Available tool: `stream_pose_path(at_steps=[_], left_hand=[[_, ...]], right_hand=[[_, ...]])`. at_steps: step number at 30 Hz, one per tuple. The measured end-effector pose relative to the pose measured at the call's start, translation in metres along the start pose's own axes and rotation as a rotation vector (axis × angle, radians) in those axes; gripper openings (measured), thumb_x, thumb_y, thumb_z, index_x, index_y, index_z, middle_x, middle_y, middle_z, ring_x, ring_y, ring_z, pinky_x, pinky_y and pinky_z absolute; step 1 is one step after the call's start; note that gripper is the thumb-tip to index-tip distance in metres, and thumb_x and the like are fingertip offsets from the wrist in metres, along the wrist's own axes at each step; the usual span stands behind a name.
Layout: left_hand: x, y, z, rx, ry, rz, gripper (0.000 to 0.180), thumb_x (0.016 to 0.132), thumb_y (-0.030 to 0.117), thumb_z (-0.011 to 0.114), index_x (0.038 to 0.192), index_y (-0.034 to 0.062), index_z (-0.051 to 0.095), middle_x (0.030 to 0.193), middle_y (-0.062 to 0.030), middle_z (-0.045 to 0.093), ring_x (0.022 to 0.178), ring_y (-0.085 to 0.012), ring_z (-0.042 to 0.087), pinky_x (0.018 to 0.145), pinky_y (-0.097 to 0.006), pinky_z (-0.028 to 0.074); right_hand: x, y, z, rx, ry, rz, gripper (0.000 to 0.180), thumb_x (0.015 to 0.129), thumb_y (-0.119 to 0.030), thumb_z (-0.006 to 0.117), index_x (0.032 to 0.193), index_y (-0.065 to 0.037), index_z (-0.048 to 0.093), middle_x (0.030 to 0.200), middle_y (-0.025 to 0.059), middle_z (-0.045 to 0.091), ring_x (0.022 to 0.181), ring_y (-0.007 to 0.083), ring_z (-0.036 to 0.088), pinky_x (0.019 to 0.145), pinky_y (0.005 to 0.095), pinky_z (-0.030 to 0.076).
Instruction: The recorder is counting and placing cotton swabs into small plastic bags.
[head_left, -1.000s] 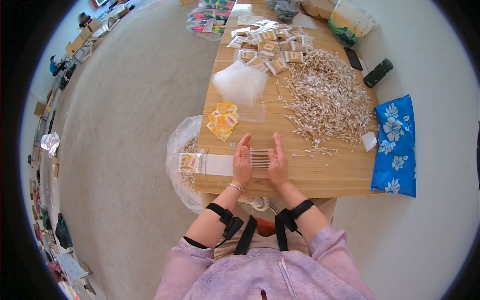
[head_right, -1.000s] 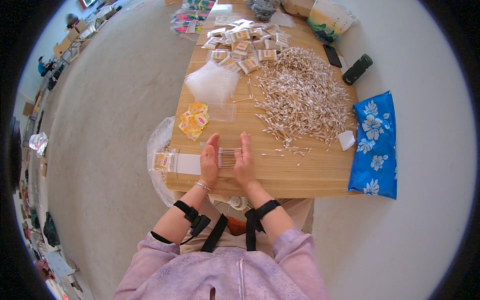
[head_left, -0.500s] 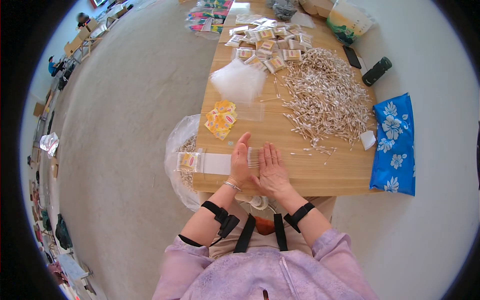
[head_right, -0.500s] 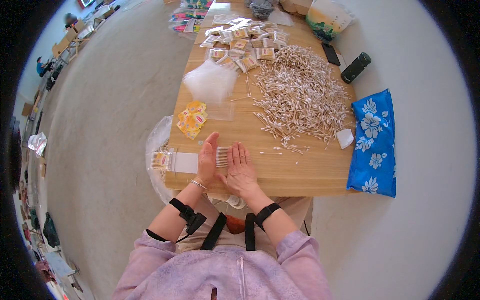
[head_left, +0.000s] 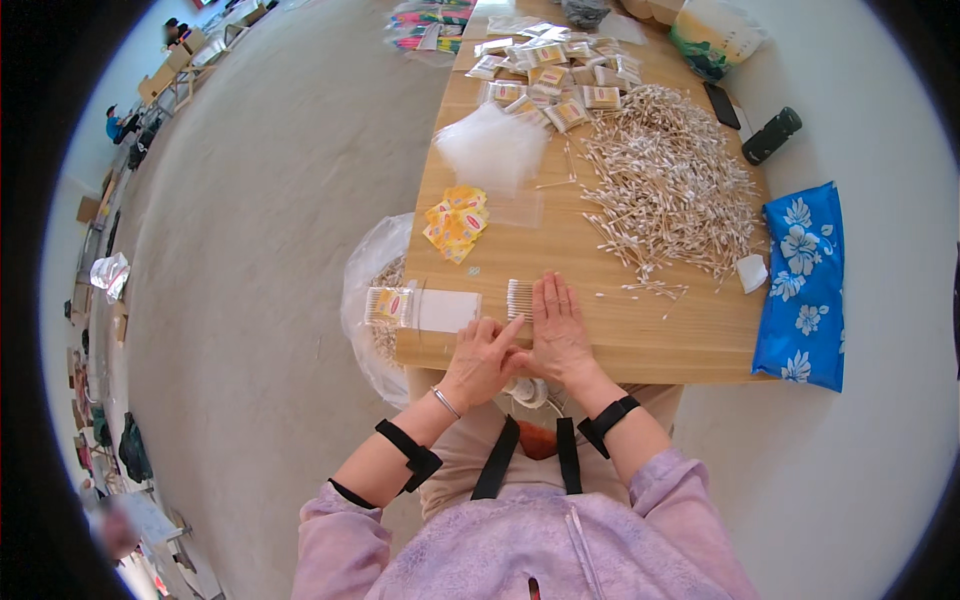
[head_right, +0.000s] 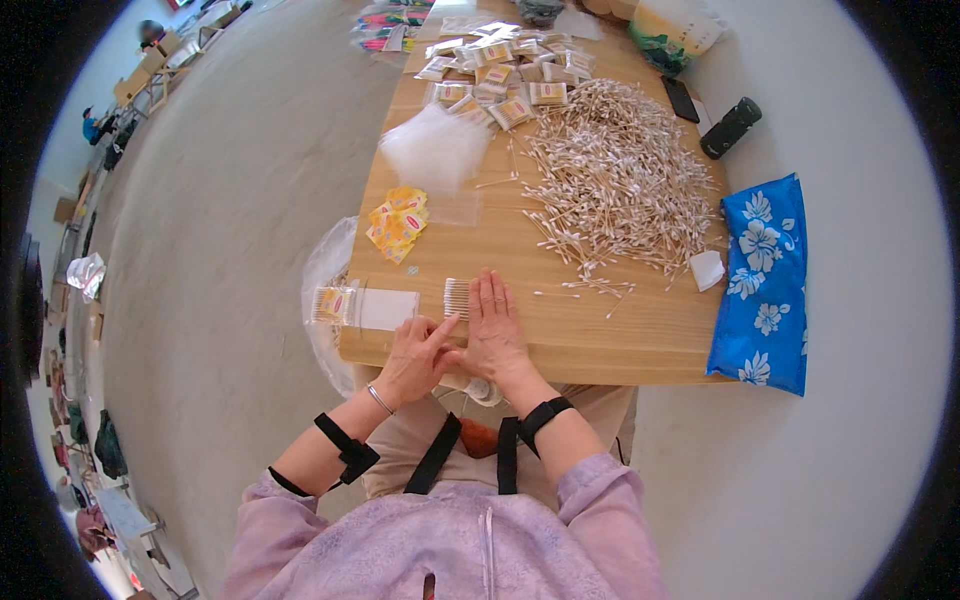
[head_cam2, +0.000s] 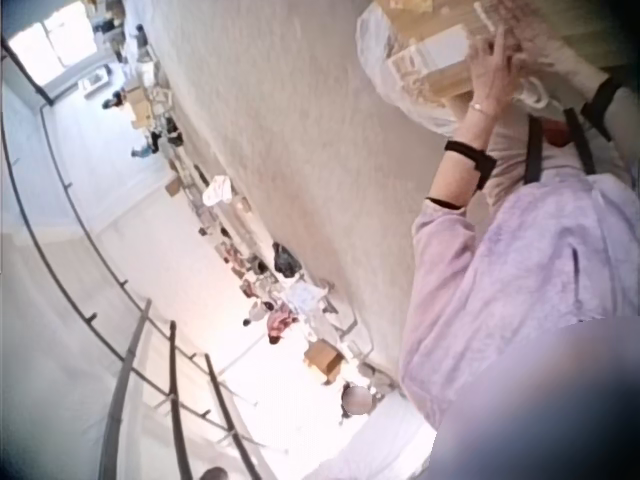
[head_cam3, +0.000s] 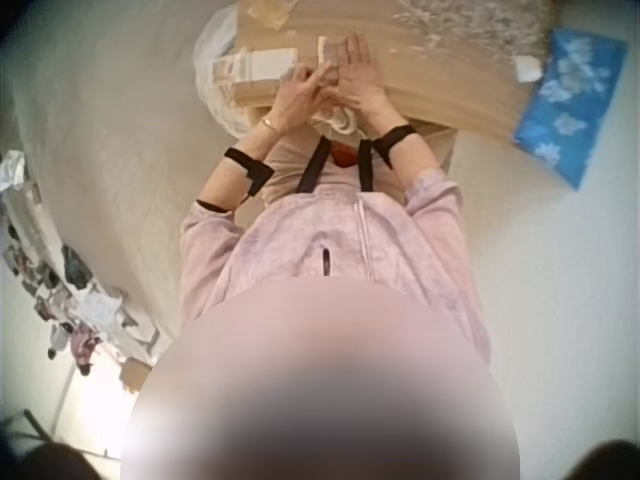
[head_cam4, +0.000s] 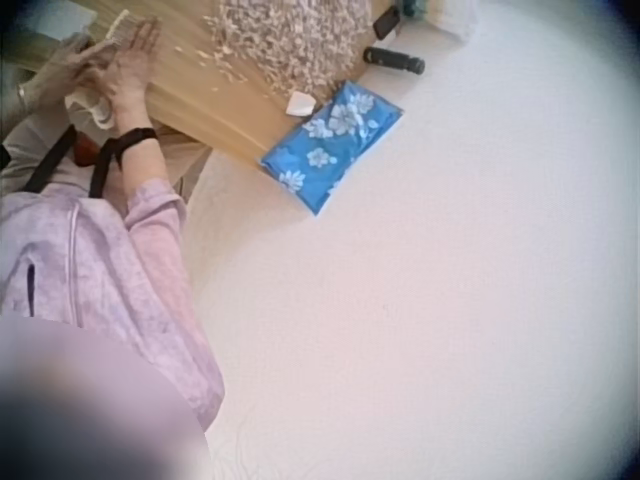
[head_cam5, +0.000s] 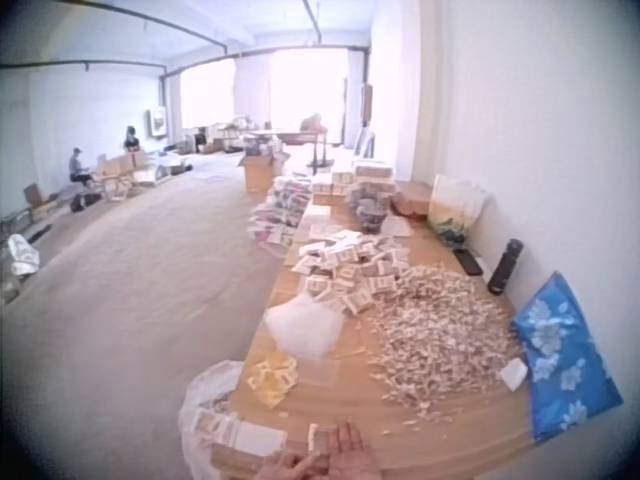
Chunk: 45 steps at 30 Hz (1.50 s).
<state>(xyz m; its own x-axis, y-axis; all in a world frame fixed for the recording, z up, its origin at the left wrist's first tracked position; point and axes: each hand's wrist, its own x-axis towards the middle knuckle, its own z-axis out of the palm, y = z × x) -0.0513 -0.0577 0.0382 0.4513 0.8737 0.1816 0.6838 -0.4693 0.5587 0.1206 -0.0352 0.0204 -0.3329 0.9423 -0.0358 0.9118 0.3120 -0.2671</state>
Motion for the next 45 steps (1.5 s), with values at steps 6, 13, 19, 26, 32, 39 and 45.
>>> stream_pose_path(at_steps=[6, 13, 19, 26, 32, 39, 45], left_hand=[[0.003, 0.013, -0.001, 0.112, -0.098, -0.038, 0.060, 0.085, 0.033, 0.061, 0.138, 0.0126, 0.041, 0.098, -0.0108, 0.049, 0.093, -0.0273, 0.046, 0.081, -0.040, 0.034], [0.004, 0.011, 0.001, 0.138, -0.120, -0.040, 0.063, 0.087, 0.041, 0.057, 0.139, 0.0114, 0.038, 0.100, -0.0112, 0.049, 0.096, -0.0282, 0.046, 0.082, -0.041, 0.034], [0.010, 0.016, 0.003, 0.189, -0.150, -0.098, 0.065, 0.086, 0.047, 0.055, 0.136, 0.0084, 0.039, 0.101, -0.0110, 0.049, 0.096, -0.0271, 0.047, 0.082, -0.040, 0.034], [0.010, 0.015, 0.001, 0.179, -0.187, -0.111, 0.071, 0.086, 0.047, 0.055, 0.140, 0.0067, 0.034, 0.102, -0.0126, 0.050, 0.096, -0.0285, 0.048, 0.082, -0.041, 0.035], [0.015, 0.013, 0.004, 0.226, -0.128, -0.106, 0.071, 0.086, 0.050, 0.054, 0.137, 0.0039, 0.037, 0.099, -0.0116, 0.053, 0.094, -0.0268, 0.051, 0.080, -0.040, 0.036], [0.018, 0.015, 0.001, 0.177, -0.190, -0.133, 0.071, 0.087, 0.050, 0.052, 0.139, 0.0038, 0.034, 0.102, -0.0133, 0.052, 0.096, -0.0288, 0.050, 0.082, -0.041, 0.036], [0.024, 0.012, 0.007, 0.162, -0.167, -0.195, 0.075, 0.087, 0.053, 0.052, 0.141, 0.0046, 0.033, 0.101, -0.0145, 0.056, 0.095, -0.0288, 0.053, 0.083, -0.040, 0.037]], right_hand=[[0.001, 0.007, 0.018, -0.127, 0.136, -0.050, 0.106, 0.073, -0.056, 0.062, 0.144, 0.007, 0.014, 0.152, 0.0237, 0.012, 0.143, 0.0344, 0.009, 0.116, 0.0441, 0.007], [0.001, 0.006, 0.017, -0.082, 0.126, -0.051, 0.104, 0.074, -0.054, 0.061, 0.144, 0.007, 0.015, 0.152, 0.0241, 0.013, 0.143, 0.0346, 0.010, 0.116, 0.0443, 0.007], [0.002, 0.008, 0.016, -0.124, 0.132, -0.060, 0.098, 0.078, -0.052, 0.056, 0.143, 0.008, 0.015, 0.151, 0.0242, 0.014, 0.142, 0.0349, 0.010, 0.116, 0.0442, 0.008], [0.000, 0.005, 0.010, -0.054, 0.109, -0.066, 0.098, 0.077, -0.052, 0.055, 0.143, 0.008, 0.015, 0.151, 0.0242, 0.013, 0.143, 0.0352, 0.009, 0.116, 0.0438, 0.008], [0.001, 0.005, 0.012, -0.093, 0.100, -0.064, 0.097, 0.077, -0.052, 0.054, 0.143, 0.008, 0.016, 0.151, 0.0246, 0.012, 0.143, 0.0361, 0.008, 0.116, 0.0439, 0.007], [0.001, 0.009, 0.015, -0.124, 0.116, -0.069, 0.097, 0.076, -0.052, 0.053, 0.143, 0.008, 0.016, 0.151, 0.0251, 0.012, 0.143, 0.0361, 0.007, 0.116, 0.0445, 0.007], [0.002, 0.007, 0.015, -0.142, 0.083, -0.049, 0.094, 0.074, -0.044, 0.054, 0.143, 0.008, 0.016, 0.151, 0.0251, 0.012, 0.143, 0.0359, 0.008, 0.116, 0.0448, 0.007]])
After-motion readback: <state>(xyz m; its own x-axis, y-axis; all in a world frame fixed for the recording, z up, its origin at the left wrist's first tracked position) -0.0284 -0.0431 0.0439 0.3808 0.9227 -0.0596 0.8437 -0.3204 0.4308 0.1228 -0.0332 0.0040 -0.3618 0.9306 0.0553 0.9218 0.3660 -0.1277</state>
